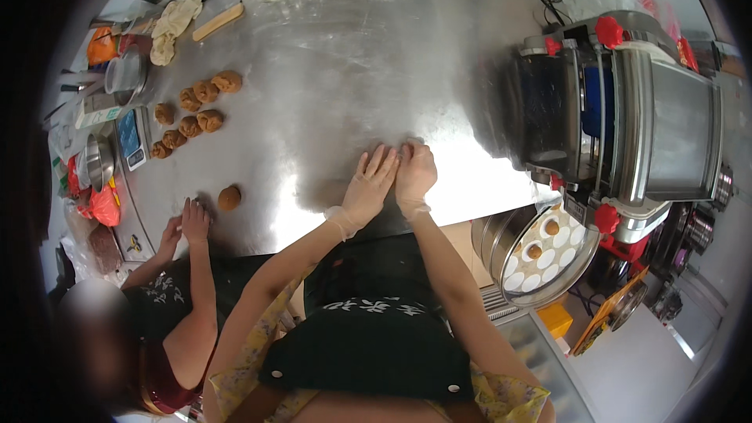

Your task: The recorder is shaping balls of brown dough by hand and placing them into a tiered steamer tray.

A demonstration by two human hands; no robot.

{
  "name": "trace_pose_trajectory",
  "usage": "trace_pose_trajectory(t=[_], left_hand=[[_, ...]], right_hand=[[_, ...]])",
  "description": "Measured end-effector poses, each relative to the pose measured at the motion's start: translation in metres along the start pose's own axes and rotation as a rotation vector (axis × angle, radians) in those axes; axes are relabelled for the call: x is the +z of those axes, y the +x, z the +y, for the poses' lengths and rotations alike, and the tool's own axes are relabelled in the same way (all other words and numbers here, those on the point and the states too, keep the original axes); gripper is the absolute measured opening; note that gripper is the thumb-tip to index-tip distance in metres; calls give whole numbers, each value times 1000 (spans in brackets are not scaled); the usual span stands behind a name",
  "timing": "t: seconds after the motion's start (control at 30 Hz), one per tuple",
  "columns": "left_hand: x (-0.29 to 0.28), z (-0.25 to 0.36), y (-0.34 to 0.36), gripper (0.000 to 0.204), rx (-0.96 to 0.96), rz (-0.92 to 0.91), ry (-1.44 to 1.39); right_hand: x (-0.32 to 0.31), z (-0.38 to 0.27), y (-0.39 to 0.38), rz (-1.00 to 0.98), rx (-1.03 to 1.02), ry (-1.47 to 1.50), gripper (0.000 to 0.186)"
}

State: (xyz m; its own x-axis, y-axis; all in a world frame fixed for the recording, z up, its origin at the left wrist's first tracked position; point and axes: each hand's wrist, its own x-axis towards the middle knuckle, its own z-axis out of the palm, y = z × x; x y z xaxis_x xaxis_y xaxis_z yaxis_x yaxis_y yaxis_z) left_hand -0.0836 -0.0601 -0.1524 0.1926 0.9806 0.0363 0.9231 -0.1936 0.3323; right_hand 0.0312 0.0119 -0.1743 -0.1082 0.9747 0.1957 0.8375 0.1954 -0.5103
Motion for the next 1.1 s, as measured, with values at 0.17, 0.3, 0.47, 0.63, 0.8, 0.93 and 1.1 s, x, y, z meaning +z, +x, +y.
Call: trace_pose_trajectory(t=[0.17,0.3,0.47,0.63,0.8,0.93,1.1], left_hand=[[23,28,-29,54,-256,287,-553],[19,43,-14,45,-408,387,-548],[31,34,-12,38,-515,553,-493],[29,36,-8,34,-883,420,-833],[17,22,-4,38,-599,505,-559],[29,13,-4,43,-521,501,-555],[18,14,12,43,-575,431,-544]], right_hand=[[-37,-6,-9,-219,322,260,24],[-35,-10,-11,-288,622,347,25],[-27,-38,21,-364,324,238,23],[8,-43,41,-300,-544,-59,25],[31,-38,61,-299,-587,-175,37],[9,-44,51,-318,-607,47,39],[18,-26,62,-229,-584,40,42]])
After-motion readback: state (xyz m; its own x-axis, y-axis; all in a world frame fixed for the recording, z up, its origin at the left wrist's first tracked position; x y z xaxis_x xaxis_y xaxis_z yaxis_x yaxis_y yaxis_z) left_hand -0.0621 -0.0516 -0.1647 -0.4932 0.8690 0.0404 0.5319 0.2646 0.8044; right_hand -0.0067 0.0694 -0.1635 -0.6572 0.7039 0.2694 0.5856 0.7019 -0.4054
